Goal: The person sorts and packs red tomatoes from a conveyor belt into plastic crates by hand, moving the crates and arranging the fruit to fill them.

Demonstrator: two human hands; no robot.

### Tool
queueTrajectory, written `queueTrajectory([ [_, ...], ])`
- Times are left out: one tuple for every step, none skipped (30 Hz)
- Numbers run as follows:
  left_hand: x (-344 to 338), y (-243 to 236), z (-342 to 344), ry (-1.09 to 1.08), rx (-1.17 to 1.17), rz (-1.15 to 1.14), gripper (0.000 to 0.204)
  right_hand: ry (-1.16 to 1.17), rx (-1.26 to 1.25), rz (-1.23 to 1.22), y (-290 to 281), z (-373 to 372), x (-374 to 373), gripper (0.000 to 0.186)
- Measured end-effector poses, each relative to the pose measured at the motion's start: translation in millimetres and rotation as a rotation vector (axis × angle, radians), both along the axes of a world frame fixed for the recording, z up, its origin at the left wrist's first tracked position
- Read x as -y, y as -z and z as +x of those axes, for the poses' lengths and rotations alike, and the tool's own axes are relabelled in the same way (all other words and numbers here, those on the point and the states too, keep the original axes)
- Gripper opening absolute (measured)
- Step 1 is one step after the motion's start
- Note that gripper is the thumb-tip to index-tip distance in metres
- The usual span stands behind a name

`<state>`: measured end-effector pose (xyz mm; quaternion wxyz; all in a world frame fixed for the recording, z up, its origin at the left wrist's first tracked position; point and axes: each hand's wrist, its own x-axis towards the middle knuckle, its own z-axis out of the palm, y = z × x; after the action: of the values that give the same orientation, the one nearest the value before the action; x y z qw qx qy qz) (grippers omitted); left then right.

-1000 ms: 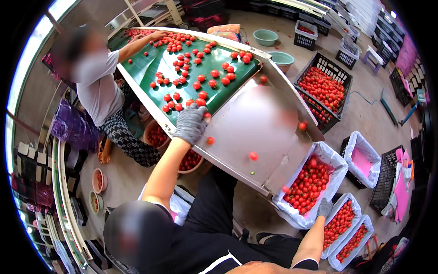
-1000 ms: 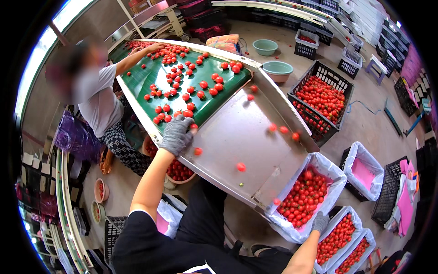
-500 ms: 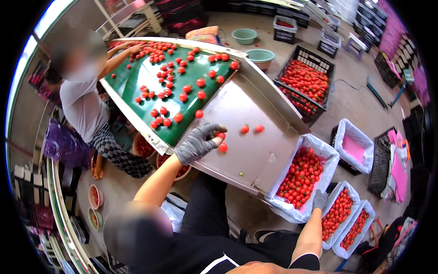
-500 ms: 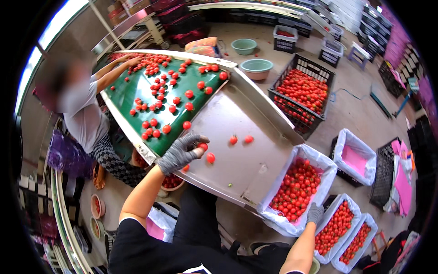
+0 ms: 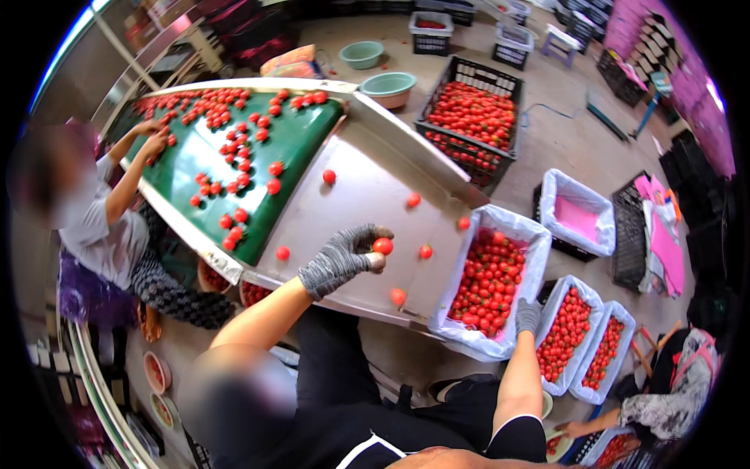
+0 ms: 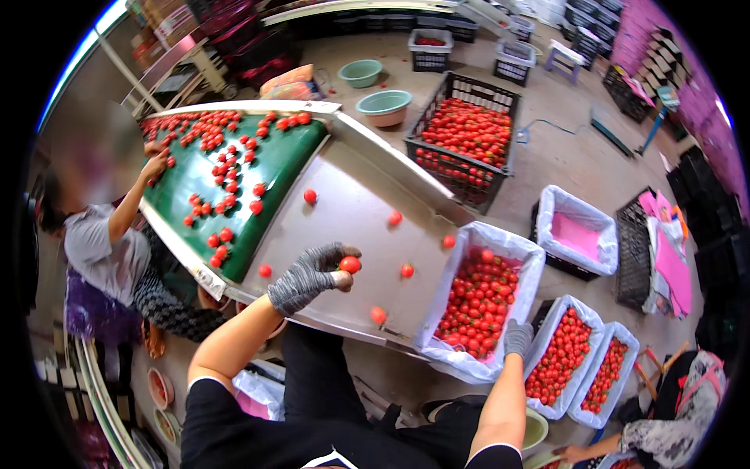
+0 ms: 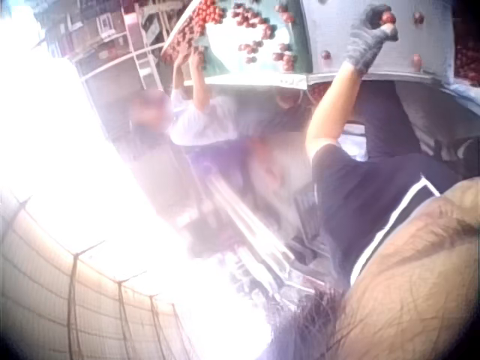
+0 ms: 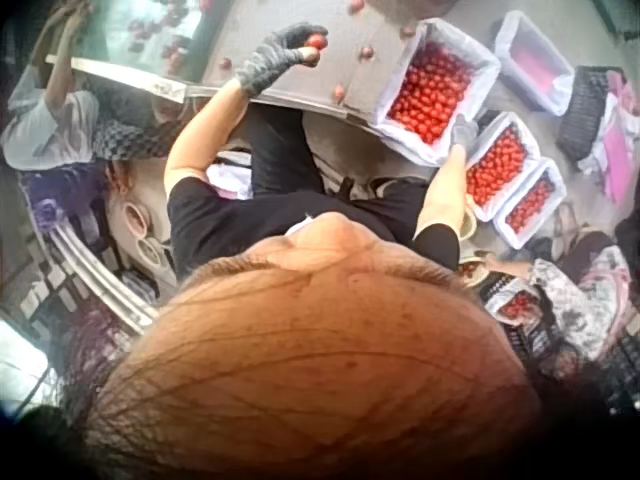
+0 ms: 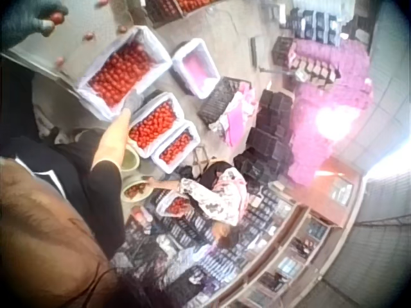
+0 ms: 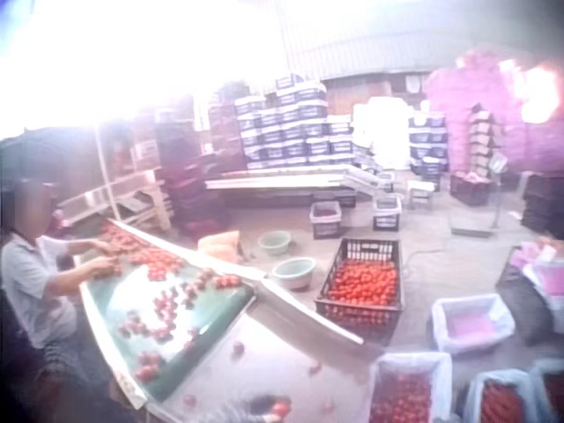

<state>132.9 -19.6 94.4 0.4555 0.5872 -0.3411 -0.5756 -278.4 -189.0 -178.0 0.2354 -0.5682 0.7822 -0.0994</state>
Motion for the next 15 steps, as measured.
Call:
queueTrajectory([
  [5.4,7.6,-0.9,0.057,0.012,0.047,0.042,0.009,0.004,-0.008,-7.3,7.3,-1.7,0.052],
  [17.4,10.6,-2.4,0.085,0.06,0.017,0.043,0.012,0.006,-0.016,-14.3,15.0,-3.6,0.051],
  [39.2,9.0,-6.4,0.107,0.115,-0.008,0.043,0.012,0.01,-0.005,-19.1,19.3,-4.3,0.052],
  [62.4,5.6,-8.5,0.123,0.171,-0.033,0.043,0.004,0.011,-0.018,-17.9,16.1,-3.5,0.052],
  [95.2,-7.3,-6.7,0.095,0.178,-0.165,0.046,-0.004,0.013,-0.032,-14.4,9.5,-1.8,0.052],
  [125.0,-21.7,-4.8,0.059,0.196,-0.289,0.049,-0.022,0.025,-0.039,-10.3,7.9,-2.5,0.053],
  [150.3,-22.1,-10.6,-0.113,0.07,-0.431,0.052,0.003,0.05,-0.07,-6.7,6.7,-3.5,0.053],
  [166.6,-19.5,-13.7,-0.284,-0.06,-0.58,0.056,0.015,0.065,-0.012,-4.3,2.7,-1.2,0.06],
  [163.8,-14.1,-7.3,-0.215,0.084,-0.568,0.057,0.017,0.051,0.033,-10.1,5.8,-2.8,0.061],
  [155.7,-7.3,-0.2,-0.148,0.23,-0.55,0.058,0.017,0.037,0.08,-17.0,10.6,-3.4,0.061],
  [134.3,-16.3,-8.9,-0.103,0.412,-0.37,0.058,0.013,0.032,0.008,-14.1,1.6,-4.0,0.055],
  [116.3,-2.4,-0.9,-0.077,0.508,-0.28,0.057,-0.005,0.037,-0.058,-8.9,-1.1,-5.3,0.049],
  [94.5,4.1,10.0,-0.037,0.852,-0.4,0.056,-0.006,0.015,-0.086,-7.2,-1.2,-5.4,0.049],
  [71.9,4.5,27.5,0.004,1.199,-0.509,0.054,-0.012,0.023,-0.094,-5.8,2.0,-5.2,0.05],
  [54.6,-4.6,45.4,-0.008,1.437,-0.495,0.055,-0.006,0.028,-0.081,-4.2,2.7,-5.1,0.051],
])
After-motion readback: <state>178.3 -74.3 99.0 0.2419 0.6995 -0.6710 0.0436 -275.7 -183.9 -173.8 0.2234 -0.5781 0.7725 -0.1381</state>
